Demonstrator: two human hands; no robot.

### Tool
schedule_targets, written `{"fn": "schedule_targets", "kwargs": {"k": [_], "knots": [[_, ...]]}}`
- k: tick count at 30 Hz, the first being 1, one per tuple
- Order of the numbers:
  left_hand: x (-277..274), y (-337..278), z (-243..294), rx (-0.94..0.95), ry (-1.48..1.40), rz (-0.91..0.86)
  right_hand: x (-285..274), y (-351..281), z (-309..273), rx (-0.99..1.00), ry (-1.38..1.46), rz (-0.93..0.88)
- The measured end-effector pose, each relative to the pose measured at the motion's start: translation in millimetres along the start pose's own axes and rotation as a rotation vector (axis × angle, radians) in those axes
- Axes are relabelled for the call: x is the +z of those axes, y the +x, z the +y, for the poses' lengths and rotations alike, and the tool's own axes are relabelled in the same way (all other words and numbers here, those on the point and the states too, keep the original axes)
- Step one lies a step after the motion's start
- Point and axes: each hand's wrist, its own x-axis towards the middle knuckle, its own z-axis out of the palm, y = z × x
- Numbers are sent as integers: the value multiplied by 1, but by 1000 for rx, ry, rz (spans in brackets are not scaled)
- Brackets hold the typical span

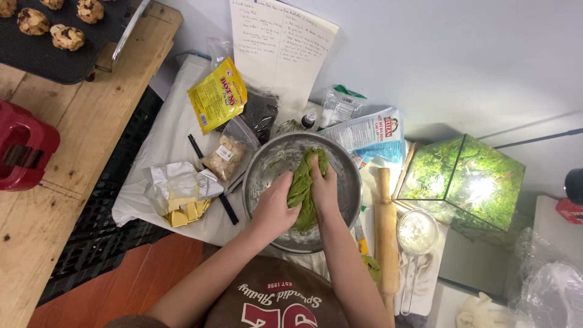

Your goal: Knead green dough in a metal bowl and then on a flat surface.

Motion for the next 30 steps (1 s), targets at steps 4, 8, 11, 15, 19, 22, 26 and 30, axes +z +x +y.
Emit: {"fn": "schedule_targets", "kwargs": {"k": [4,8,11,15,19,22,26,30], "knots": [[5,-13,-25,-140,34,-42,7,25,5,103,-205,84],[11,-26,-53,-283,-94,-48,8,20,-25,39,-206,164],[14,-22,-77,-607,-622,6,-4,3,-65,-183,-232,29],[-7,-8,-76,-800,-1322,17,2,-59,-122,-463,-524,-305],[-9,6,-40,-645,-1618,-124,24,-92,-107,-795,-1050,-144],[3,-1,-15,-696,-1190,-108,18,-98,-100,-825,-1131,-215],[29,-15,-38,-681,-1166,37,-30,-91,-102,-459,-389,-378],[27,-14,-43,-617,-1032,44,-61,-76,-80,-324,11,-150]]}}
